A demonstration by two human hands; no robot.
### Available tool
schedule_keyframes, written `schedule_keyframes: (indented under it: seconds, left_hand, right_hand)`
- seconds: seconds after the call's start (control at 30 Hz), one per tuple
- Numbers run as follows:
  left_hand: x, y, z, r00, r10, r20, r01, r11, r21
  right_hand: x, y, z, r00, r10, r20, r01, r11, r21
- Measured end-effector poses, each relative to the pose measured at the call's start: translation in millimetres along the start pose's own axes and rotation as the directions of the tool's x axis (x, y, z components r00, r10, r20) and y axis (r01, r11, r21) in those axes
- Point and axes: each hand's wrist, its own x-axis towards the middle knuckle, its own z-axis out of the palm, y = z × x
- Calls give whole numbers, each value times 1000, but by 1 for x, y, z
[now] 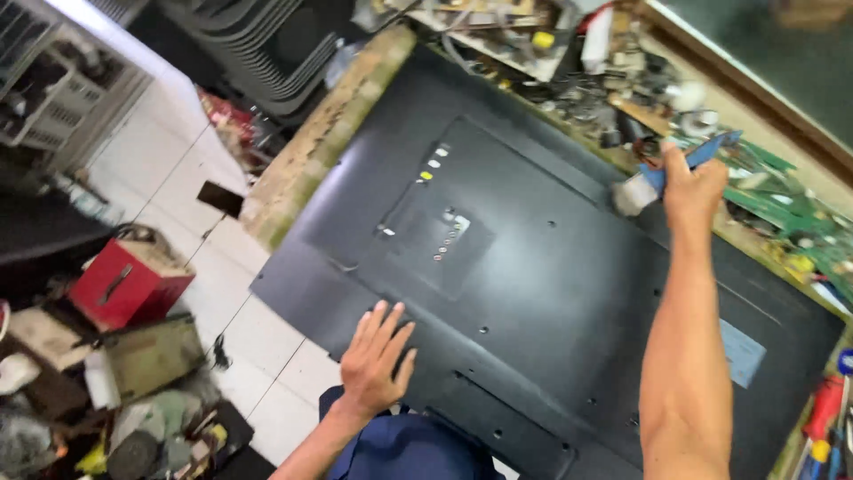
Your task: Cleaning the back casing of a television with a brush and then using a screwdriver to work on the panel.
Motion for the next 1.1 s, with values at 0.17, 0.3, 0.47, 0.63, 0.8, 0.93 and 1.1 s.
schedule_keyframes:
  seconds: [0.17,0.3,0.47,0.63,0.8,0.93,1.1]
  left_hand:
    - [13,-6,-2,999,-5,-47,3,999,-35]
    - [8,1,-9,999,17,-33,-19,999,-46]
    - [14,-5,-12,1000,-7,-23,6,997,-75]
    - [10,-5,-12,999,21,-31,-24,996,-87]
    - [7,-9,-9,998,3,-61,-9,995,-102]
    - [2,-9,-11,1000,8,-16,-10,993,-114]
    - [-5,-12,7,993,-8,-117,1,998,-57]
  right_hand:
    - [-31,-160,46,889,-452,-75,454,891,11]
    - [-20,-196,110,928,-293,-230,344,911,227]
    - [-52,-316,116,761,-641,-97,642,724,251]
    - [-34,-337,158,726,-686,46,684,728,56]
    - [-195,-382,125,603,-755,256,780,626,8]
    - [-283,-419,83,332,-648,685,493,738,460]
    - [-211,-394,97,602,-671,433,626,733,266]
